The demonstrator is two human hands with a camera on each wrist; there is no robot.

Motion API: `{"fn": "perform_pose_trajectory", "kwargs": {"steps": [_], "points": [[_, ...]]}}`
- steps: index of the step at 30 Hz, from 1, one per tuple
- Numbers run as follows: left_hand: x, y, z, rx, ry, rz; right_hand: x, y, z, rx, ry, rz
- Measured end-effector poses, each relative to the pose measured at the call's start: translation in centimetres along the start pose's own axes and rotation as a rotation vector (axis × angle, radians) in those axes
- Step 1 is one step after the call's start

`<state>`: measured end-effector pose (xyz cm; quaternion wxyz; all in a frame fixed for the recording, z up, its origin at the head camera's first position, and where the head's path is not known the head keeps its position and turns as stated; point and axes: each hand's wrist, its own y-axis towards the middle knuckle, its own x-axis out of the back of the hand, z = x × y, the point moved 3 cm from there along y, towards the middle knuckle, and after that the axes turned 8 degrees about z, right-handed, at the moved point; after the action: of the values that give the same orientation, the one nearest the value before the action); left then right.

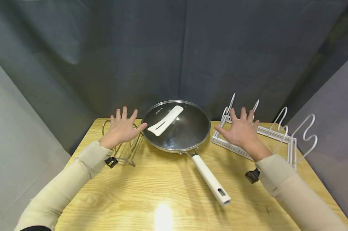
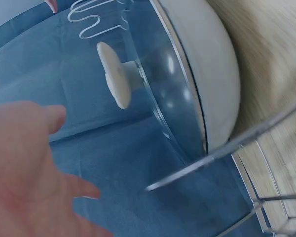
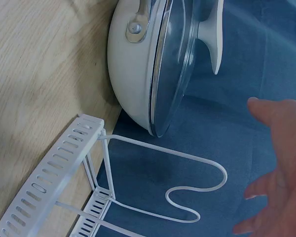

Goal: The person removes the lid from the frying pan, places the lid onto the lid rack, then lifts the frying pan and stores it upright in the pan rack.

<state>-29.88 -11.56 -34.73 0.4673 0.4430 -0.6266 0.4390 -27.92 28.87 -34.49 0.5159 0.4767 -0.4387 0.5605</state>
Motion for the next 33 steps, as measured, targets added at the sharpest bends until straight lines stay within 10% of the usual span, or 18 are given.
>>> {"fn": "perform_pose_trajectory", "kwargs": {"steps": [10,33], "points": [[1.1,0.7,-2.7,-0.147,-0.154,-0.127,0.1,-0.8,0.9,0.145,0.058,-0.146],[-2.5,3.8,-4.9,-0.111,-0.341,-0.055,-3.3,-4.1,3.3,0.271,0.130,0.110]]}}
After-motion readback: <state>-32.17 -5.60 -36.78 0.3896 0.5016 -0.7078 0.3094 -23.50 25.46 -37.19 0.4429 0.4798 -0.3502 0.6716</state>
